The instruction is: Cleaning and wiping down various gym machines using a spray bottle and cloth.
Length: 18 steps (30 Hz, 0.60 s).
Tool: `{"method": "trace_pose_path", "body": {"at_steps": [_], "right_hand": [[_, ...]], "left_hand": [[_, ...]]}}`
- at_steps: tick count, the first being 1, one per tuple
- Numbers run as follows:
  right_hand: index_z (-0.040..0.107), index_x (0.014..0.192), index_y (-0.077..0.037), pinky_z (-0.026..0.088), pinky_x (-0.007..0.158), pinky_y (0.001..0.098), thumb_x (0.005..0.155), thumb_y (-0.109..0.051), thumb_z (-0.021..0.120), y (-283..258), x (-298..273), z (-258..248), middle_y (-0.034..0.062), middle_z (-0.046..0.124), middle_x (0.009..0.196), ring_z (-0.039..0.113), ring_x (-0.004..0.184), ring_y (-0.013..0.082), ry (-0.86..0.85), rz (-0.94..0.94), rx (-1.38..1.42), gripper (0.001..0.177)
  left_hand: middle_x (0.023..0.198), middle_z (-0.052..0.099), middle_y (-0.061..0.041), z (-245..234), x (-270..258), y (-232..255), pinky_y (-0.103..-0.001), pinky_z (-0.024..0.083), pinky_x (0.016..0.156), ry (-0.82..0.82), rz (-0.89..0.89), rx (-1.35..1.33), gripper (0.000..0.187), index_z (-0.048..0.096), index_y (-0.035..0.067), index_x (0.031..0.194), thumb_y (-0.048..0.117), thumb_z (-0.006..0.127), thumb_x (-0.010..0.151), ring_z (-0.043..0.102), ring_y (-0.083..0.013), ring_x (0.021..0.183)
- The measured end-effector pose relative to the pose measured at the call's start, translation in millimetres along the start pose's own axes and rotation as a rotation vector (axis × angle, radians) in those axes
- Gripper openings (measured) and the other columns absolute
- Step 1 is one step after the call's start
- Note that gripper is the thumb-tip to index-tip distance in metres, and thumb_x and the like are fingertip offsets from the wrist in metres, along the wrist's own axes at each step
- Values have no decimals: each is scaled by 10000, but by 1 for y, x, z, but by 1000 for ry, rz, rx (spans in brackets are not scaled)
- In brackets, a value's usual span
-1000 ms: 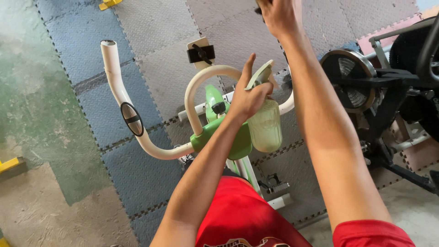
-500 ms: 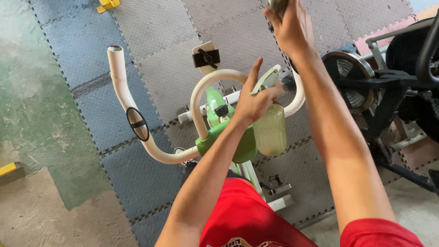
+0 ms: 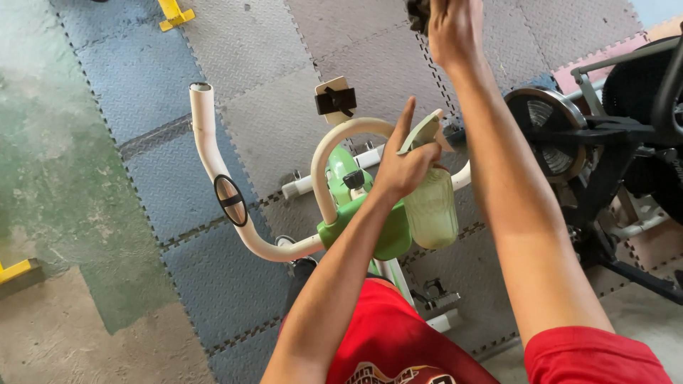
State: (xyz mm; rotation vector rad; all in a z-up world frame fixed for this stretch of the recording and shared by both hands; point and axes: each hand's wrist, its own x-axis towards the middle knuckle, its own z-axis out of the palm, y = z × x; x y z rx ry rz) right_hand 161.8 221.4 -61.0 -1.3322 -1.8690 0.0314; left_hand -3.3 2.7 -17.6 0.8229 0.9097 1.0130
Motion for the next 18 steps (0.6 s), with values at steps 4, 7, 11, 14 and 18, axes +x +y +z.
{"method": "trace_pose_path", "body": {"at_steps": [4, 7, 11, 14, 18], "right_hand": [[617, 1097, -6, 457, 729, 485, 1210, -340, 501, -10, -17, -28, 162, 638, 918, 609, 823, 344, -132, 101, 120, 371], [628, 1181, -22, 473, 777, 483, 1220, -426, 481, -10, -36, -51, 144, 664, 990, 634, 891, 332, -224, 176, 204, 432], [609, 1231, -48, 522, 814, 426, 1191, -483, 405, -2, -66, -75, 87, 669, 952, 659, 886, 246, -465, 371, 240, 482], [588, 1257, -25, 516, 788, 419, 1150, -492, 422, -23, -57, -78, 57, 683, 937, 660, 870, 199, -455, 382, 297, 506], [581, 1257, 12, 479, 781, 461, 1180, -472, 313, -29, -24, -54, 139, 593, 945, 576, 863, 283, -291, 150, 285, 559]], "left_hand": [[1043, 662, -97, 5, -5, 17, -365, 620, 683, -16, -71, -110, 1018, 183, 145, 1649, -19, 558, 717, 657, -178, 772], [1093, 651, -103, 1, -3, 7, -371, 621, 685, -38, -44, -124, 1005, 181, 139, 1660, -15, 549, 737, 644, -182, 775], [1076, 655, -145, -2, -1, 0, -366, 621, 713, -30, -44, -56, 997, 198, 143, 1684, -10, 574, 773, 624, -189, 783], [1379, 527, 19, -3, -2, -1, -349, 606, 771, -44, 33, 34, 993, 217, 151, 1676, -19, 605, 778, 685, -170, 876], [1071, 657, -117, 4, -2, 11, -367, 627, 700, -32, -50, -60, 988, 219, 173, 1657, -6, 578, 754, 643, -167, 788]]}}
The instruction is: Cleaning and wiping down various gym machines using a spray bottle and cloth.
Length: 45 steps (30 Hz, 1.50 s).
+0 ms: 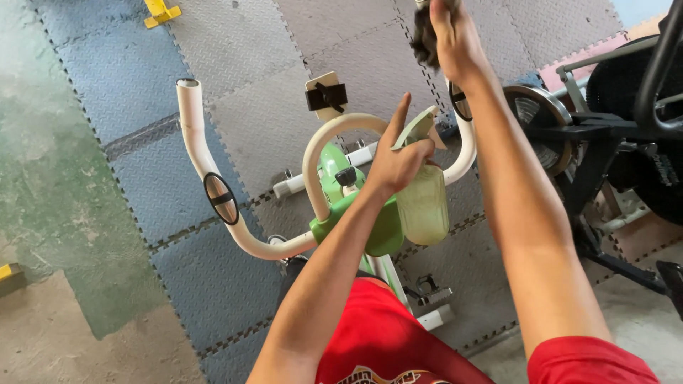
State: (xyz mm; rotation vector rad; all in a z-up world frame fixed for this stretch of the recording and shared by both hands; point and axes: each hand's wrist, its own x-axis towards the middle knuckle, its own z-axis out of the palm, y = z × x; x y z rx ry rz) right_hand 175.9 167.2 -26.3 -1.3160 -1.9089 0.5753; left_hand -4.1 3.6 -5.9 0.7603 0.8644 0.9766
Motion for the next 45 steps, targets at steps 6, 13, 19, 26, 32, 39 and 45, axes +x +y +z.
{"method": "trace_pose_path", "body": {"at_steps": [6, 13, 19, 26, 32, 39, 45], "right_hand": [[611, 1236, -21, 475, 749, 462, 1156, -510, 310, -4, -8, 3, 142, 618, 906, 594, 841, 293, -48, 130, -52, 579], [696, 1068, -50, 533, 773, 375, 1125, -547, 410, 23, -44, -30, 98, 735, 962, 690, 852, 198, -245, 478, 61, 576], [698, 1176, -34, 462, 629, 406, 1165, -508, 438, -3, -126, -32, 143, 690, 861, 559, 704, 229, -201, 770, 2, 540], [598, 1264, -10, 525, 672, 415, 1177, -390, 506, -22, -219, 25, 157, 691, 993, 660, 844, 312, 371, 259, -318, 400], [568, 1118, -10, 491, 573, 341, 1159, -479, 488, 16, -176, 18, 58, 608, 840, 602, 662, 165, 475, 584, 687, 477], [648, 955, -39, 523, 456, 287, 1069, -561, 330, -4, -162, 11, 84, 688, 701, 656, 530, 141, 272, 739, 627, 621], [590, 1174, -52, 486, 558, 264, 1070, -380, 527, -55, -223, 49, 46, 637, 837, 612, 689, 110, 557, 620, 316, 350]], "left_hand": [[969, 658, -123, -3, 1, -9, -358, 612, 680, 16, -3, 23, 998, 211, 175, 1657, -8, 593, 753, 626, -168, 743], [998, 684, -80, -13, 13, -29, -294, 551, 746, -5, 103, 73, 948, 228, 113, 1673, 23, 597, 804, 616, -140, 795], [1196, 678, -122, -16, 12, -27, -320, 578, 753, -30, 112, 39, 956, 219, 95, 1654, 10, 609, 786, 627, -156, 815], [1362, 573, -189, -10, -2, -19, -408, 656, 735, -42, 55, -14, 953, 182, 101, 1657, -39, 547, 788, 623, -203, 845], [1532, 435, -195, -14, 1, -37, -423, 674, 797, -33, 197, -53, 859, 200, 47, 1627, -31, 548, 847, 576, -218, 1312], [1468, 499, -211, -13, 2, -35, -399, 656, 752, -11, 157, -25, 857, 232, 47, 1613, -17, 573, 829, 621, -240, 1147], [1357, 623, -253, -19, -2, -37, -384, 650, 805, -62, 106, -46, 802, 331, 28, 1613, -17, 567, 847, 665, -262, 1106]]}}
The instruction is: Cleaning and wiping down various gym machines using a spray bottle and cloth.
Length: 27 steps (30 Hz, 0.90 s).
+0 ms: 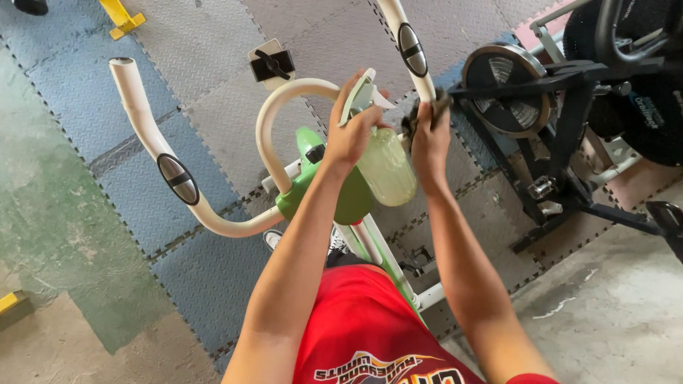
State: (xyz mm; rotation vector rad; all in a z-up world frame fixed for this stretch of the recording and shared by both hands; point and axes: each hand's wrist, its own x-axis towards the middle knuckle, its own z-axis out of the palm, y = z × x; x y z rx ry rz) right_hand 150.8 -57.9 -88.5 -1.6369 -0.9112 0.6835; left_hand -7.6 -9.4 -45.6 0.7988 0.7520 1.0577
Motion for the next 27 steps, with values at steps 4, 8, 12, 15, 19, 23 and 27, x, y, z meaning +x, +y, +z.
{"method": "trace_pose_path", "body": {"at_steps": [4, 8, 12, 15, 19, 23, 27], "right_hand": [[484, 1233, -65, 566, 665, 292, 1093, -298, 511, 5, -41, 2, -17, 583, 918, 613, 773, 100, -99, 315, 567, 273], [518, 1254, -51, 548, 723, 286, 1078, -295, 526, 3, -27, 5, 5, 629, 999, 628, 861, 102, -149, 290, 650, 301], [480, 1100, -83, 606, 624, 343, 1050, -416, 494, 3, 9, 10, 70, 619, 835, 683, 700, 167, -60, 382, 566, 337], [506, 1052, -62, 600, 535, 355, 1069, -443, 489, 7, 21, 7, 74, 624, 788, 686, 616, 179, -9, 361, 490, 382], [550, 1078, -34, 644, 546, 341, 1129, -469, 473, 22, 41, 0, 56, 629, 837, 681, 615, 152, -17, 234, 344, 445], [487, 1010, 20, 534, 576, 376, 1157, -478, 485, 34, 44, -1, 79, 572, 778, 612, 625, 175, 31, 41, 124, 520], [440, 1433, 17, 498, 985, 411, 1183, -353, 499, 59, 23, 1, 167, 581, 1308, 581, 1161, 256, 40, -107, -14, 451]], "left_hand": [[1400, 570, -117, 9, -20, 26, -412, 635, 786, -64, -72, -7, 815, 358, 48, 1558, -46, 570, 778, 647, -213, 1180], [1272, 672, -206, 9, -51, 61, -379, 616, 854, -132, -138, 59, 861, 368, 92, 1591, -37, 567, 764, 691, -268, 1008], [1298, 657, -184, 2, -74, 85, -385, 618, 847, -134, -143, 141, 888, 364, 123, 1585, -55, 579, 742, 687, -224, 1041], [1313, 663, -191, -13, -88, 87, -386, 618, 860, -118, -122, 145, 878, 386, 116, 1585, -63, 570, 745, 681, -227, 1074], [1381, 596, -134, -32, -108, 86, -409, 627, 859, -73, -72, 118, 850, 397, 112, 1574, -72, 568, 762, 649, -219, 1189], [1277, 657, -160, -46, -125, 85, -382, 621, 865, -16, -91, 162, 874, 383, 124, 1582, -66, 560, 748, 656, -221, 1078], [1255, 655, -155, -64, -139, 72, -380, 619, 858, 25, -74, 200, 855, 392, 116, 1578, -72, 575, 765, 648, -210, 1069]]}}
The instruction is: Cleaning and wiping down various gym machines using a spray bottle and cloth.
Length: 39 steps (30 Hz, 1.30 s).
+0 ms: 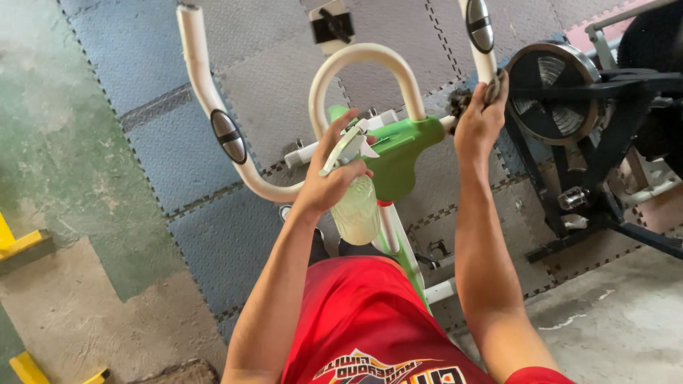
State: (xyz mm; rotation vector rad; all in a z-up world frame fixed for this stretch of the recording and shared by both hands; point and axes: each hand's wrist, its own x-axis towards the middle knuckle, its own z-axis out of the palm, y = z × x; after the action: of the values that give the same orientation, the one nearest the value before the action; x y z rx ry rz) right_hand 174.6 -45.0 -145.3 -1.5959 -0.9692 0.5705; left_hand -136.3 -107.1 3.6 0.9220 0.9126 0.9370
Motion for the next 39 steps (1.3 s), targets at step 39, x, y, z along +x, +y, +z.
{"method": "trace_pose_path", "body": {"at_steps": [39], "right_hand": [[560, 1167, -64, 538, 762, 299, 942, -334, 818, -238, -131, 341, 14, 620, 965, 589, 857, 128, -453, 51, 101, 436]], "left_hand": [[1325, 629, -160, -240, -29, 42, -360, 610, 861, -98, 74, -234, 818, 323, -18, 1602, -94, 546, 819, 708, -232, 995]]}}
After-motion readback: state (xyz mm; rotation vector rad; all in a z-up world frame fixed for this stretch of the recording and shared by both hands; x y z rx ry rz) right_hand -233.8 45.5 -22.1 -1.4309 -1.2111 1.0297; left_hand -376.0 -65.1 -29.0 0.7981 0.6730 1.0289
